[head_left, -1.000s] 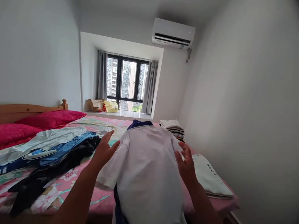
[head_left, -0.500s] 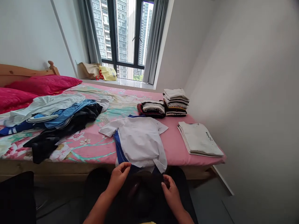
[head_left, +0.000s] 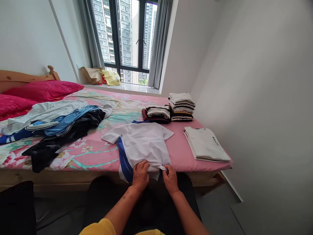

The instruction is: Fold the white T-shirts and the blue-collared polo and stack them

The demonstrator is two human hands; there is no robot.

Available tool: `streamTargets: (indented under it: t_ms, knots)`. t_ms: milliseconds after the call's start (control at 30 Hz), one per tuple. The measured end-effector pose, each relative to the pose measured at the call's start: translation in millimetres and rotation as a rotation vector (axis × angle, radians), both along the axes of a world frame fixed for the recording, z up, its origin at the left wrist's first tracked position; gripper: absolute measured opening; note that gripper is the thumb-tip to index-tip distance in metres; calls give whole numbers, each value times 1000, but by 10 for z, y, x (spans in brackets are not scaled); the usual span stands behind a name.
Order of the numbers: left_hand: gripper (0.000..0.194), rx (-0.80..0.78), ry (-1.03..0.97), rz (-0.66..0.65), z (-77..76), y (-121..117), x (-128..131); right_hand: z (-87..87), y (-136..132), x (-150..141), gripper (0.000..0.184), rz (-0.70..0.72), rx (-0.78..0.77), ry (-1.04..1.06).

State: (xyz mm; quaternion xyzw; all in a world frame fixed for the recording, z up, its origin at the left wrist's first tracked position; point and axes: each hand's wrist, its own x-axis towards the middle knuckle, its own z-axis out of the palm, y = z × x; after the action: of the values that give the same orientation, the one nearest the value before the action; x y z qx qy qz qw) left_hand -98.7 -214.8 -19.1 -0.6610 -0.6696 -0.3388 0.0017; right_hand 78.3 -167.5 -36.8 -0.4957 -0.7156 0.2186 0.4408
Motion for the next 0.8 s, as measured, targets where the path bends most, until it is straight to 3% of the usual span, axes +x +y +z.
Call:
streamTargets:
  t_ms: [167,267,367,433,500,600,700,800]
  knots:
    - [25,47,-251,-105,-44,-112,-210,118,-205,218,25,-81,-82,213]
    - [21,55,-384,-54,4,-262,-262,217,-310,247,27,-103,-68,278]
    - [15,129,-402,-25,129,-396,-160,344,-342,230,27,-98,-25,285]
    - [18,136,-363,-90,250,-416,-14,459,-347,204,26,-66,22,262]
    - [32,118,-291,-156,381,-356,151,598,-358,173,25,-8,63,236]
    - [48,94,-193,-146,550,-167,320,811,-379,151,24,97,60,243]
    - [24,52,-194,-155,667,-27,307,943,-366,212,26,85,17,299]
    - [25,36,-263,-198,760,-64,182,922,-318,340,29,-31,-27,323]
